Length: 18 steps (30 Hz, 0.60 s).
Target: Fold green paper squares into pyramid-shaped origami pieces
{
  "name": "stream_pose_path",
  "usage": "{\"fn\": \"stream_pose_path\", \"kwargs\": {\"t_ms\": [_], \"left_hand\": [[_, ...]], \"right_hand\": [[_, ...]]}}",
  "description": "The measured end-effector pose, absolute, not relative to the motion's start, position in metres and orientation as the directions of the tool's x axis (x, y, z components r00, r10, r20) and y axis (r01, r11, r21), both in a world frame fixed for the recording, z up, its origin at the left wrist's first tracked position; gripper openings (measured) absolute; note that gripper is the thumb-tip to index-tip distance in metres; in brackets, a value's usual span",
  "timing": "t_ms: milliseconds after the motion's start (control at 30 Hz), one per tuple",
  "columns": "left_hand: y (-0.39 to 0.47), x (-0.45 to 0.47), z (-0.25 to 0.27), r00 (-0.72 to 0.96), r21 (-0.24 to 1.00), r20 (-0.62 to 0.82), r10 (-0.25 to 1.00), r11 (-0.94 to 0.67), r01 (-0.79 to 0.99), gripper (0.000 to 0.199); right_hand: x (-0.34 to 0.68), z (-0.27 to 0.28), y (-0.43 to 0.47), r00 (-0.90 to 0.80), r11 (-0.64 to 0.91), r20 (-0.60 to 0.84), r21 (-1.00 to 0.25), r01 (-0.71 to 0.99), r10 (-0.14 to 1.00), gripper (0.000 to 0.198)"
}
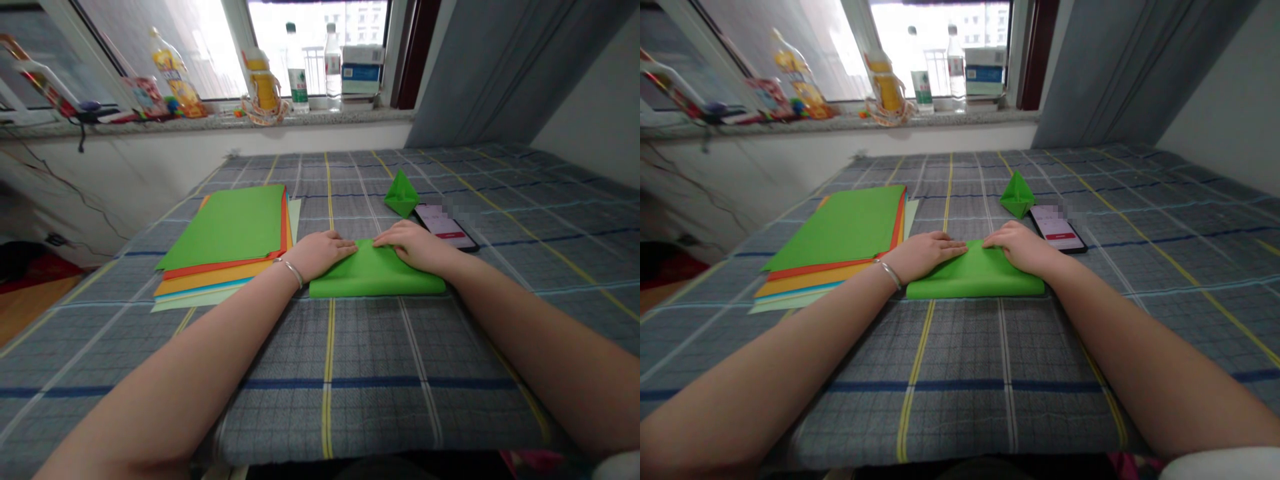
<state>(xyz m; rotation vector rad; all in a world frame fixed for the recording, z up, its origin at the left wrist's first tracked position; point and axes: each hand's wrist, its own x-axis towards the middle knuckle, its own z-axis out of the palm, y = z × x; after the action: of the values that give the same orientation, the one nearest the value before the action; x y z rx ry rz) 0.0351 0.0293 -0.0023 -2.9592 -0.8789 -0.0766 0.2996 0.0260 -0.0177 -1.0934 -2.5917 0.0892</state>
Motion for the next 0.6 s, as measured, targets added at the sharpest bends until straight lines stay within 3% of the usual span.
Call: {"fn": "stream_pose_path", "kwargs": {"t_ms": [233,400,600], "left_hand": [[0.027,0.036,0.0,0.847,-0.23,0.002,0.531,-0.824,0.517,0.041],[0.026,0.036,0.001,0.841,-0.259,0.002,0.542,-0.812,0.523,0.041],[0.027,0.035,-0.004,0.841,-0.237,0.038,0.54,-0.812,0.533,0.04]], "right_hand": [[0.283,-0.014,0.011,-0.666,0.687,0.179,-0.093,0.721,0.724,0.04],[0.268,-0.005,-0.003,-0.608,0.61,0.117,0.02,0.792,0.785,0.054],[0.264,-0.006,-0.006,-0.591,0.593,0.111,0.012,0.805,0.799,0.066]]}}
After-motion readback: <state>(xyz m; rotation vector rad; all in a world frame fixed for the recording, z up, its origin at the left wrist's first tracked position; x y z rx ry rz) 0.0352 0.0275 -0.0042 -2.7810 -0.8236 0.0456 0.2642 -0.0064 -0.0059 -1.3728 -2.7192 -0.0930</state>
